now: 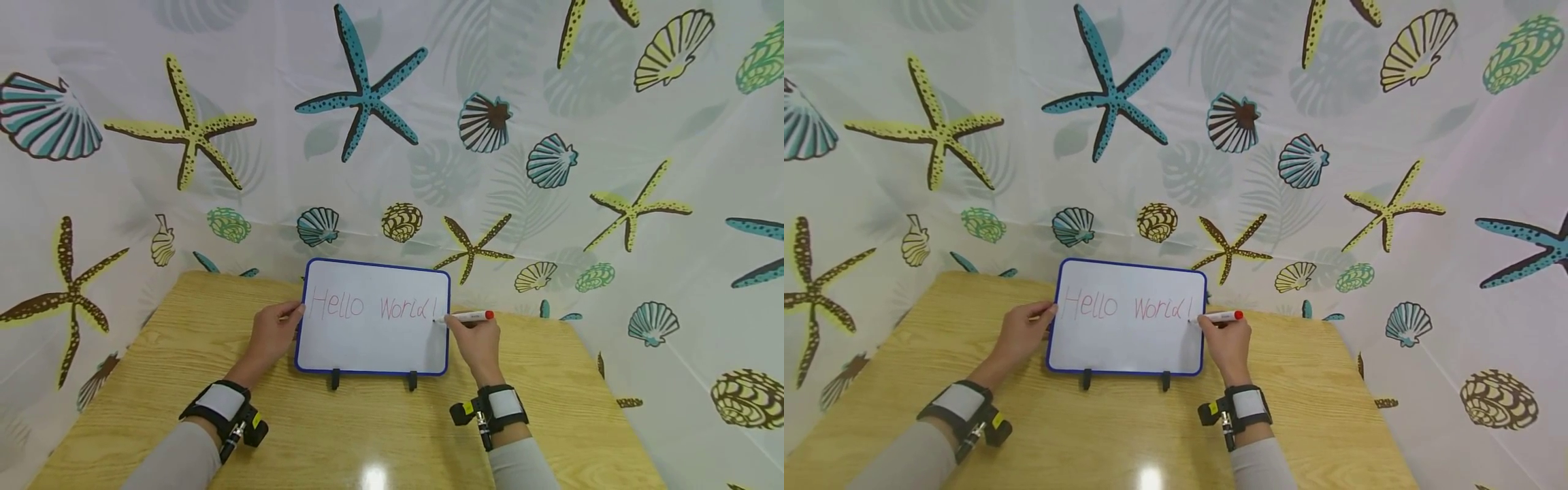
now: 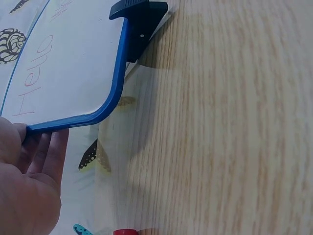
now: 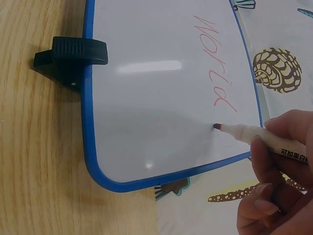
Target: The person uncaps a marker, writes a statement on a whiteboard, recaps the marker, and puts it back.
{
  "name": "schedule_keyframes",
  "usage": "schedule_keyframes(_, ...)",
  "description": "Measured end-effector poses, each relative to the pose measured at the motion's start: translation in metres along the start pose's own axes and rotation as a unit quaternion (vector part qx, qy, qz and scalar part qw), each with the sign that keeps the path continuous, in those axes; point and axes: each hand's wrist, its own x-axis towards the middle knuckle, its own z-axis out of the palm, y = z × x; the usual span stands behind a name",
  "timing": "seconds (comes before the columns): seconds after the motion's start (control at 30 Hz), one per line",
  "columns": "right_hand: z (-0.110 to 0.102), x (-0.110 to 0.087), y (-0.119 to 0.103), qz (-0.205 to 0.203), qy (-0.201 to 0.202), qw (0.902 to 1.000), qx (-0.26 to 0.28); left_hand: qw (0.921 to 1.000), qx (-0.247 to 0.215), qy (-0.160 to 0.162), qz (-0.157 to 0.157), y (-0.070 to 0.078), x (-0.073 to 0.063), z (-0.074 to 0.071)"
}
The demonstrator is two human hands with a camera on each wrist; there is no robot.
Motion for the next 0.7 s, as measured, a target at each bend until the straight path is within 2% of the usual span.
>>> schedule_keyframes(0.1, -0.003, 0.0, 0.001, 0.001, 0.006, 0.9999, 0.008, 0.9997, 0.022, 0.003, 0.012, -0.001, 0.0, 0.0)
schedule_keyframes(0.2, -0.007, -0.002, 0.001, 0.005, 0.013, 0.9998, 0.016, 0.9979, 0.05, 0.006, 0.04, -0.003, -0.003, -0.005)
schedule_keyframes(0.37, -0.011, -0.009, 0.0, 0.013, 0.018, 0.9994, 0.028, 0.9897, 0.101, 0.021, 0.099, -0.009, -0.014, -0.029)
schedule_keyframes(0.47, -0.017, -0.014, -0.001, 0.018, 0.027, 0.999, 0.031, 0.9823, 0.141, 0.02, 0.121, -0.01, -0.019, -0.046)
schedule_keyframes(0.57, -0.024, -0.018, 0.001, 0.024, 0.033, 0.9985, 0.036, 0.9755, 0.179, 0.011, 0.128, -0.014, -0.025, -0.063)
schedule_keyframes(0.7, -0.032, -0.022, 0.006, 0.037, 0.035, 0.9968, 0.062, 0.9721, 0.203, -0.02, 0.116, -0.025, -0.037, -0.083)
